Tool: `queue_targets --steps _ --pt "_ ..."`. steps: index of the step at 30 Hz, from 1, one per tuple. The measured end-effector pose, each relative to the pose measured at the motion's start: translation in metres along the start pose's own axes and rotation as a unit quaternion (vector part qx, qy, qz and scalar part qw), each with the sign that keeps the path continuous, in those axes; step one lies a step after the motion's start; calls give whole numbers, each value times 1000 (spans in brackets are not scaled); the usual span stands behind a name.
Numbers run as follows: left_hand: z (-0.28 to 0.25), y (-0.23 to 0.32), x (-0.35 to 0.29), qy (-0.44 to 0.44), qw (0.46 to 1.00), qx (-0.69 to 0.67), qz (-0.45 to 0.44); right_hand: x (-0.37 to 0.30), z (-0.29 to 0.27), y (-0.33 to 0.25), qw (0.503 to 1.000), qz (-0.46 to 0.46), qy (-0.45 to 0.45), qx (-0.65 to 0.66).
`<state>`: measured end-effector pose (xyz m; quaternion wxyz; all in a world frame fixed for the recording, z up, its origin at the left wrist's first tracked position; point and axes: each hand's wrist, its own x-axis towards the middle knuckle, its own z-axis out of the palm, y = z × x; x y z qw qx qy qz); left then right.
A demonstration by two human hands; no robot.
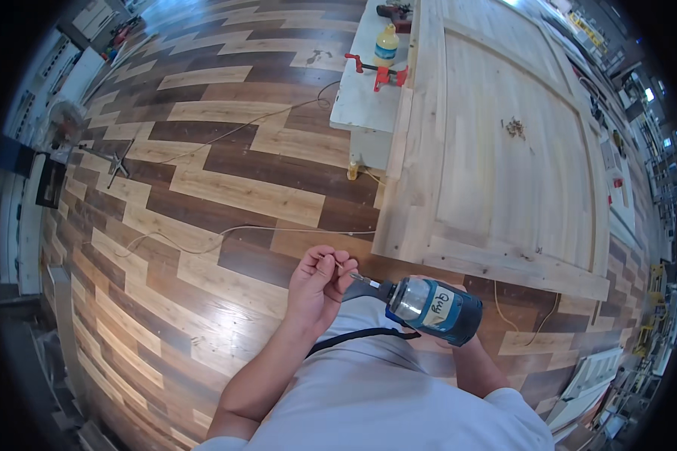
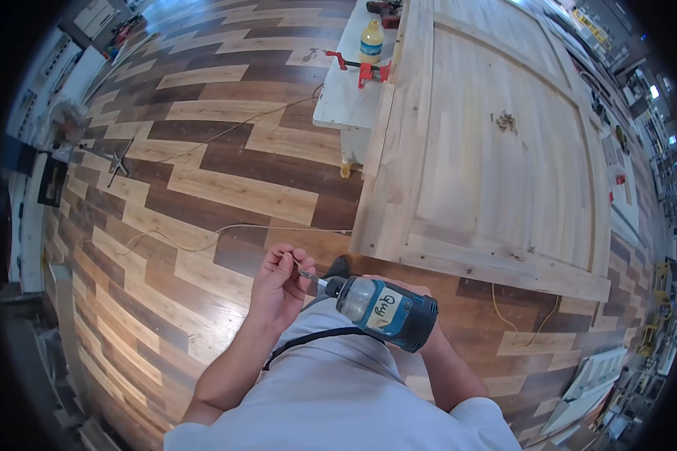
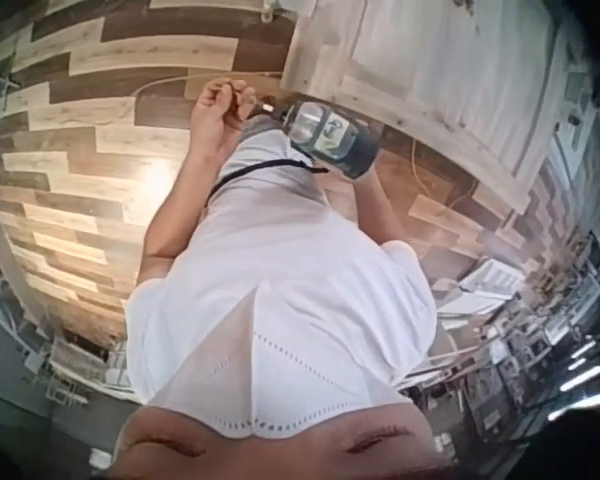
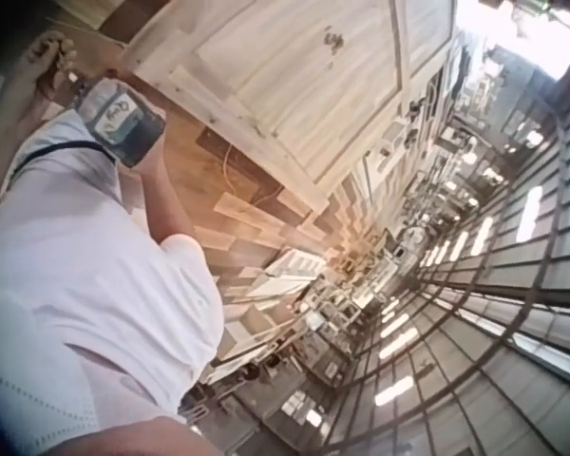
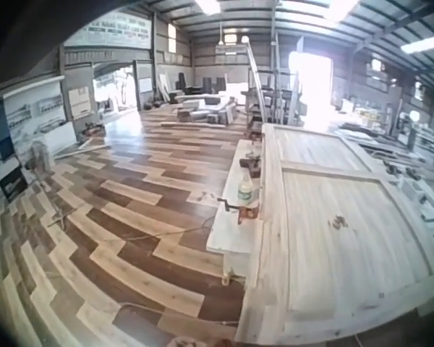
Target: Assembling a large wooden frame by drilling screws into the planks.
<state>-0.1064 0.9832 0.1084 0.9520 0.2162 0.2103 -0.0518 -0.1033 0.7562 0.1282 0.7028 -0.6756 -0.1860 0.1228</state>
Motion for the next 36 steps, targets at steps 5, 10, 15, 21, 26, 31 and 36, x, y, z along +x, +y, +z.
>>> queue_targets --steps 5,10,15,21,26,31,36 --pt "-5 35 44 -36 996 79 -12 23 21 4 992 75 77 -66" --pt "-3 64 85 -139 978 117 -100 43 34 -7 986 41 141 -73" --pt "17 73 132 -217 945 124 -213 52 56 -4 941 128 290 117" --pt "33 90 179 -214 920 116 -308 88 87 -7 918 58 373 -124" --pt "47 109 205 -240 879 130 -391 115 124 12 866 25 483 -129" --pt "59 126 216 -288 865 173 -372 129 147 15 869 4 486 -90" --pt "56 142 235 -298 833 145 -443 120 172 27 867 8 491 79"
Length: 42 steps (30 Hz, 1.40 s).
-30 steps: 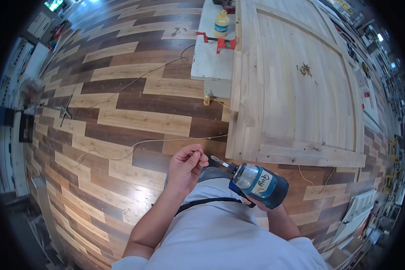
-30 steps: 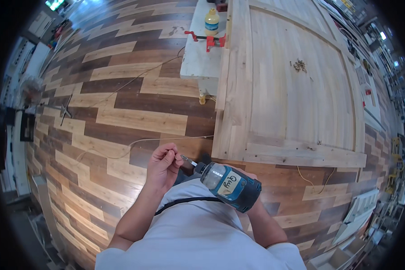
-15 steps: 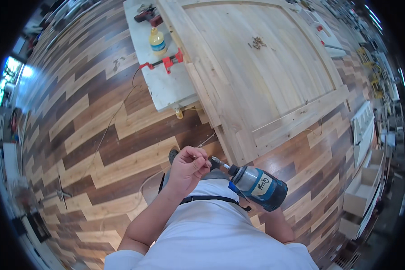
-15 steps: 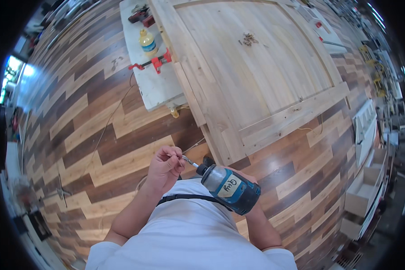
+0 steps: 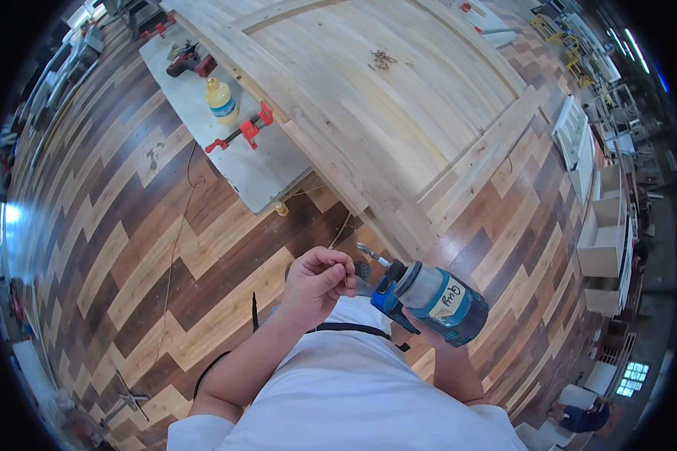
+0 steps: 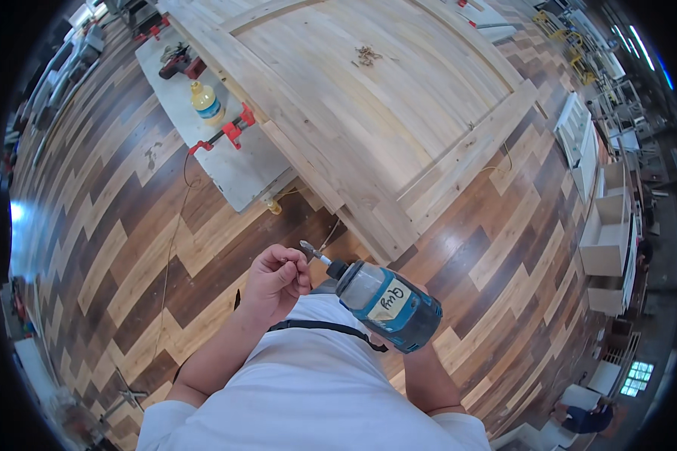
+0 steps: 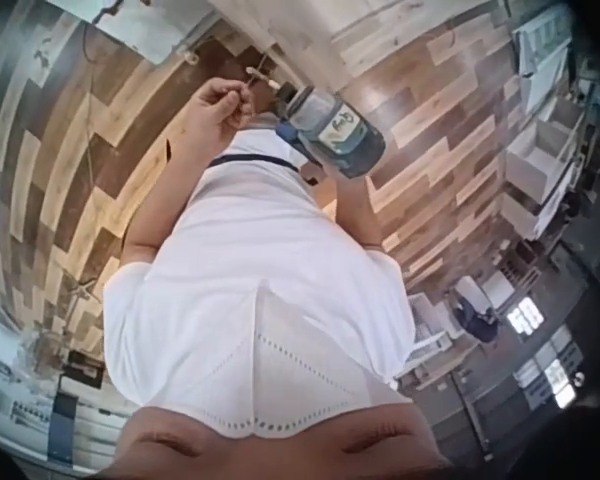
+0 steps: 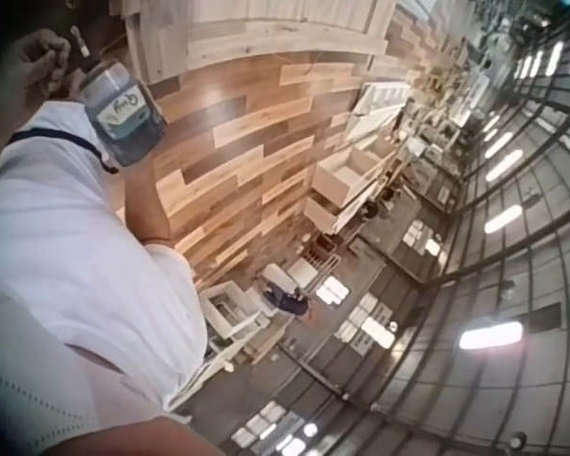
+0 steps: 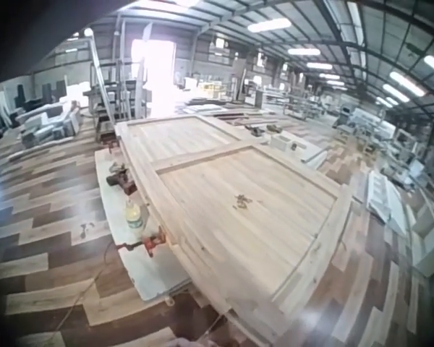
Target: Assembling a large wooden frame by drilling screws into the planks.
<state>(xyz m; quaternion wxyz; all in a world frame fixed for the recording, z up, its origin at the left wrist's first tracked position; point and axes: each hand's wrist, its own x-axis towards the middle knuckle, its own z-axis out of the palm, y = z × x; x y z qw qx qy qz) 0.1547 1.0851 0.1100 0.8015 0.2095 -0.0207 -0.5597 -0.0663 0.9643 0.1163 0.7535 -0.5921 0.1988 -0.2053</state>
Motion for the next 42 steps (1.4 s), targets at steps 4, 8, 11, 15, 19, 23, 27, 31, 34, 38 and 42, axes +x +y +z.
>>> queue_targets --steps 4,8,11,15,19,23,27,31,34,38,42 --pt "-3 6 0 -39 998 51 -9 1 12 -5 997 -48 -24 -55" --pt "-6 9 3 -95 995 6 -5 10 42 -35 985 75 87 131" --pt "-2 13 3 -104 994 14 3 1 29 -23 984 86 100 123" --pt "0 16 3 -92 993 63 25 4 28 -20 978 -115 12 -172" --pt "1 16 1 -76 989 110 55 -1 12 -1 977 -60 73 -190" --pt "6 17 1 -63 978 176 91 3 7 -8 944 -67 62 -316" --pt "5 15 5 -18 991 123 39 -2 -9 4 990 -14 52 -134" --pt "4 8 7 13 998 58 14 20 -2 -19 992 -50 -80 83" --pt "3 5 7 31 998 60 3 36 21 -44 986 11 77 150" --pt "3 2 10 31 999 17 -2 41 10 -57 999 40 22 -25" --pt "7 -1 15 12 999 41 18 43 -2 -54 993 -6 -35 -110"
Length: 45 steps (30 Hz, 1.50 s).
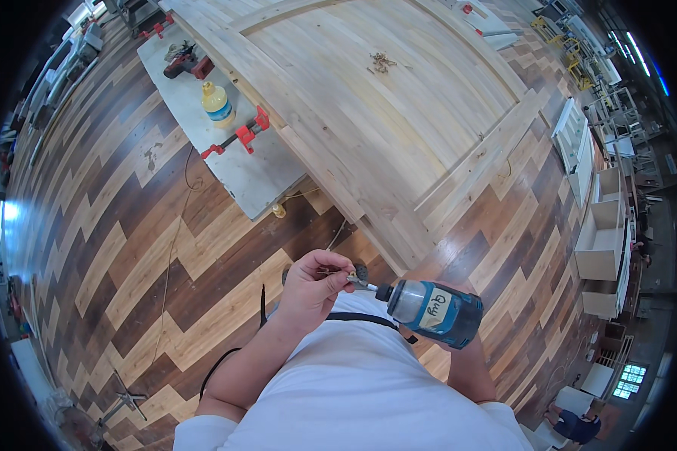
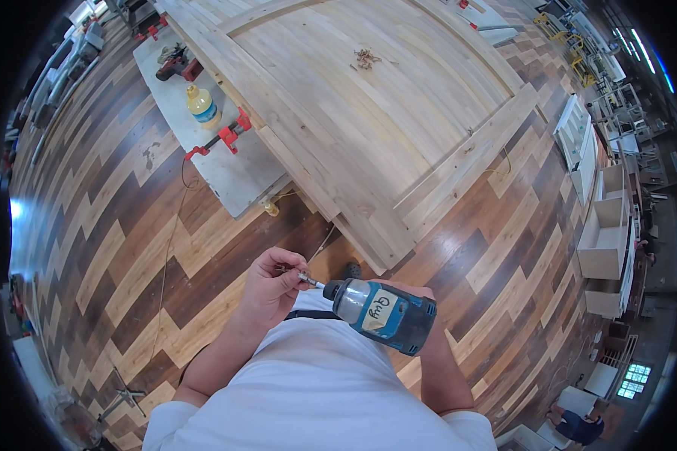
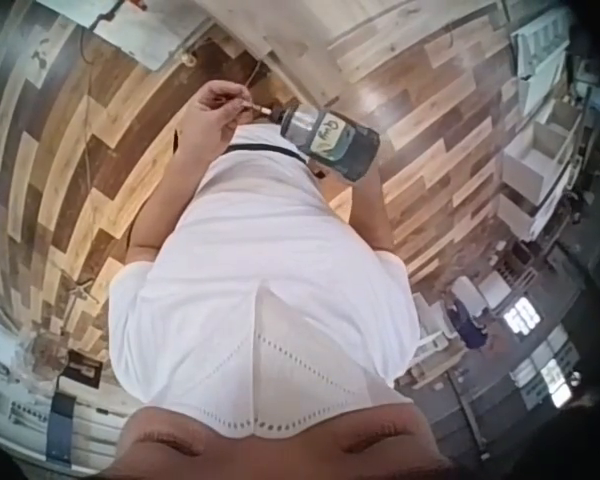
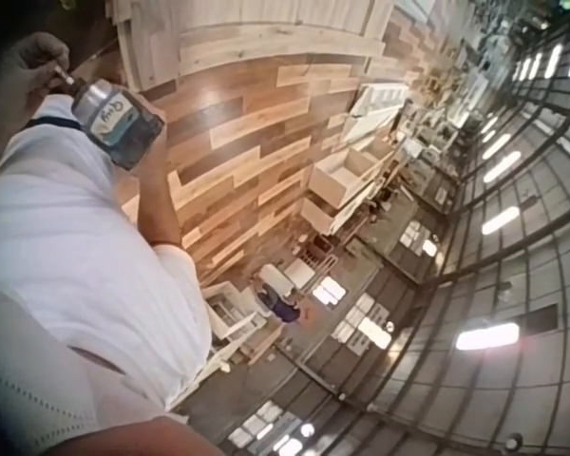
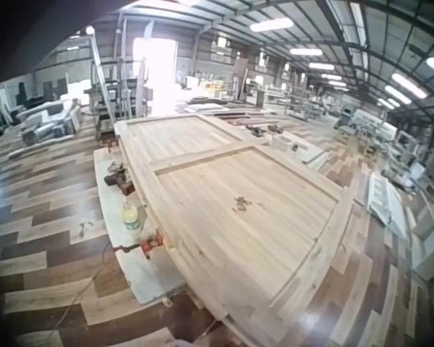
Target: Assembling a large wooden frame by drilling screws into the planks.
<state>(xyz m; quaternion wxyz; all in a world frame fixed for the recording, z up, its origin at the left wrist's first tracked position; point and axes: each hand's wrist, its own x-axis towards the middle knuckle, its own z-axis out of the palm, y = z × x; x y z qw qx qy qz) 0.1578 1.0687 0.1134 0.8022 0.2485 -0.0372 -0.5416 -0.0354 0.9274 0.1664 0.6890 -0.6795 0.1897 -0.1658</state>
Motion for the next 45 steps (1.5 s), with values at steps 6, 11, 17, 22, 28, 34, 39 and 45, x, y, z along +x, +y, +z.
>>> queue_targets --steps 6,11,17,22,28,34,39,45 --pt "2 -7 7 -13 1000 24 11 -8 -12 2 998 18 23 54" --pt "3 -9 14 -36 999 34 2 -8 -17 -7 999 14 39 10" --pt "7 2 19 -66 981 185 -2 -12 -30 -8 999 31 6 -37" --pt "18 18 19 -56 946 278 -154 -8 -34 -19 993 46 -47 -97" --pt "1 -18 16 -4 982 26 -186 -19 -46 -2 986 41 -46 -154" --pt "16 -56 11 107 979 -97 -146 -34 -46 7 994 22 30 -108" --pt "36 -72 22 165 972 -89 -139 -49 -50 27 991 51 92 -82" --pt "60 -95 39 191 962 -95 -171 -62 -58 47 986 77 144 -26"
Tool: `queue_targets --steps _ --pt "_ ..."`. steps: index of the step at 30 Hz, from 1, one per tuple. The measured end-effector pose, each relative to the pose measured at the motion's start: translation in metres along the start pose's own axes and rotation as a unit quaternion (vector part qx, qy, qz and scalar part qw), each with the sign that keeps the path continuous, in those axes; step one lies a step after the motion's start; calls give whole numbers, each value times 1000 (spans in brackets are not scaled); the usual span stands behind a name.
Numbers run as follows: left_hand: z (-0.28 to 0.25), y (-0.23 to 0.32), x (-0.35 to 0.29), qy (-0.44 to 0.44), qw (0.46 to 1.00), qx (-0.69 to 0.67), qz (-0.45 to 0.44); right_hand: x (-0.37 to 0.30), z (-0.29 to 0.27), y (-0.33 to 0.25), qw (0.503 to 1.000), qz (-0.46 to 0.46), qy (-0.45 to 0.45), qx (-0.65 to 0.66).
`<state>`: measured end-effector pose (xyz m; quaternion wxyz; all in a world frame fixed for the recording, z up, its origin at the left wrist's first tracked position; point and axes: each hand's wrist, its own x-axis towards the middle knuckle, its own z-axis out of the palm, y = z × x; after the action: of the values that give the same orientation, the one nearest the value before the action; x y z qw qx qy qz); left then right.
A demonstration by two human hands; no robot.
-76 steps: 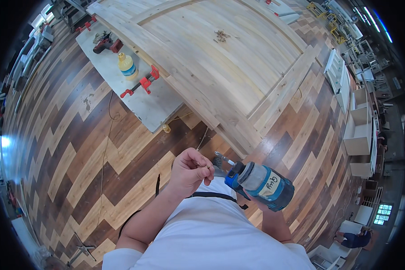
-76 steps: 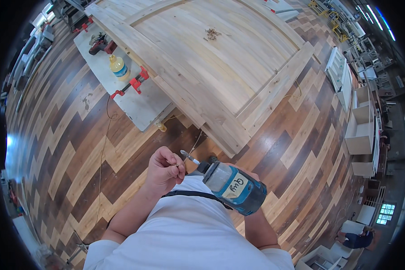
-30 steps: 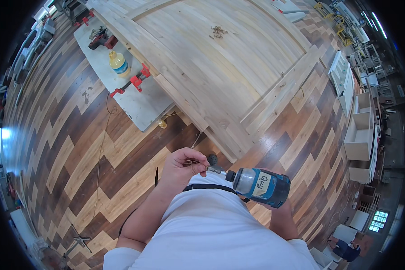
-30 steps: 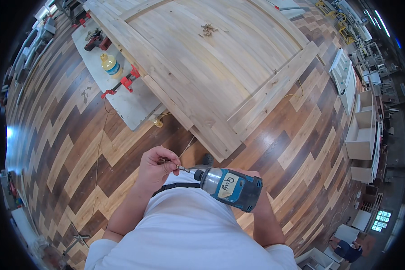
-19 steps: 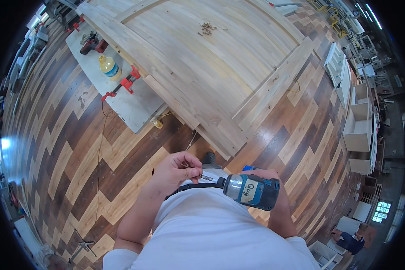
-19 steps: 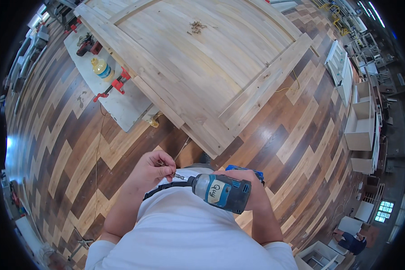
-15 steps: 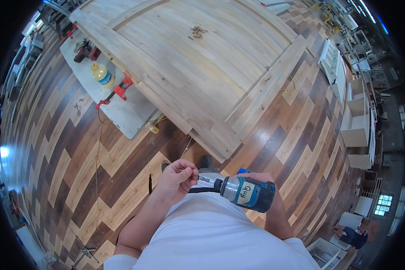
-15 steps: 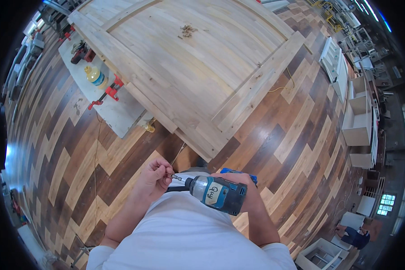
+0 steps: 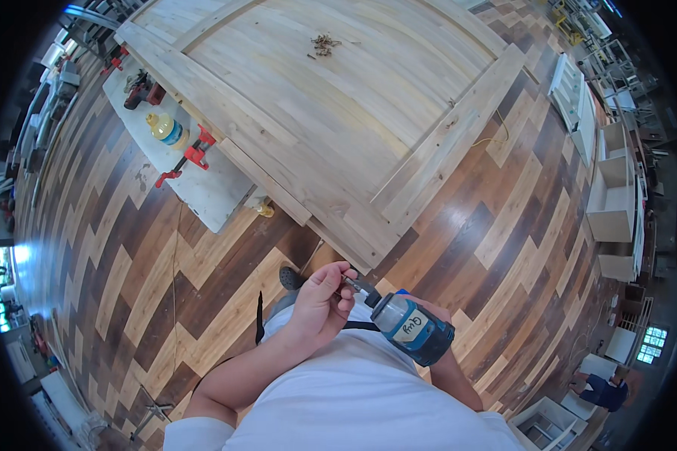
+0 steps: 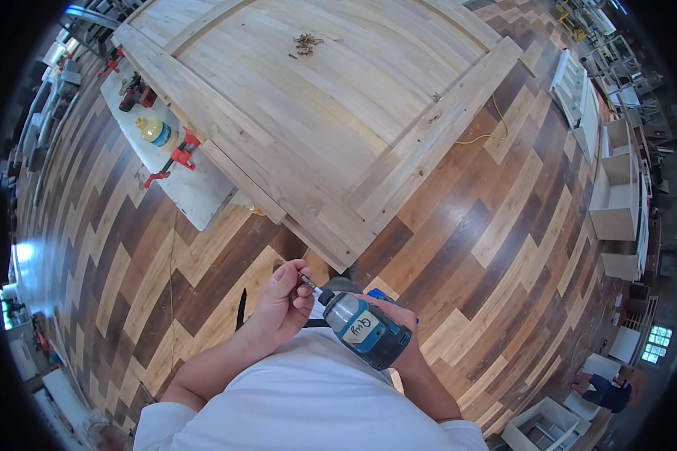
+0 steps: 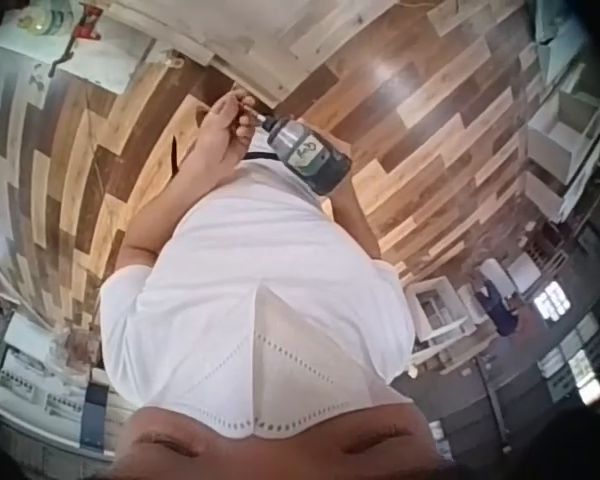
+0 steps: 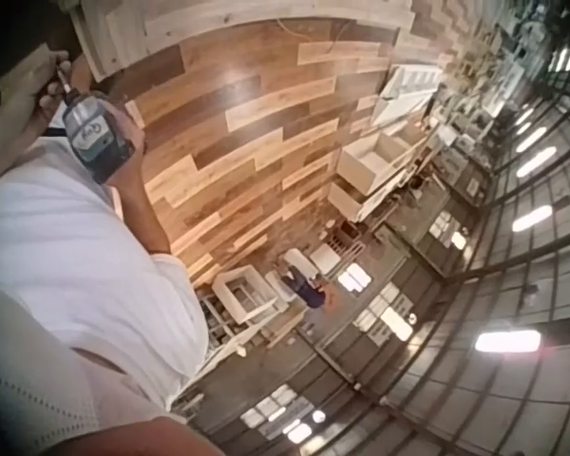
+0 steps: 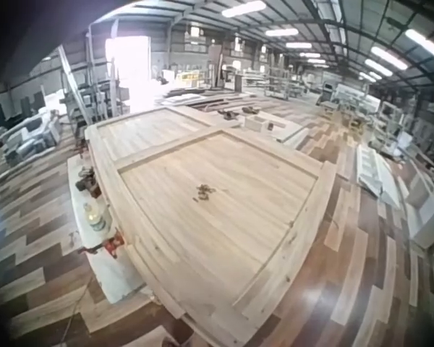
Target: Assembling a large wooden frame by drilling screws into the planks.
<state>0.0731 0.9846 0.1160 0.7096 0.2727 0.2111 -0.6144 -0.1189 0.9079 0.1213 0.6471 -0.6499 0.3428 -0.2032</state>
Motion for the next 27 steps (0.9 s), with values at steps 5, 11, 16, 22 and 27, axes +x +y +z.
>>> queue_targets --steps 5,11,16,22,27 --pt "19 -20 17 76 994 83 1 17 -9 -10 992 -60 -13 -109" --pt "26 -12 41 115 990 83 -9 41 -8 -8 992 -54 -51 -101" --pt "20 27 61 102 991 85 -12 71 20 -8 991 -26 -29 -127" --pt "3 97 86 26 989 92 -112 104 64 -14 985 23 -5 -170" --pt "0 136 99 -23 978 112 -176 111 102 -12 987 100 67 -105"
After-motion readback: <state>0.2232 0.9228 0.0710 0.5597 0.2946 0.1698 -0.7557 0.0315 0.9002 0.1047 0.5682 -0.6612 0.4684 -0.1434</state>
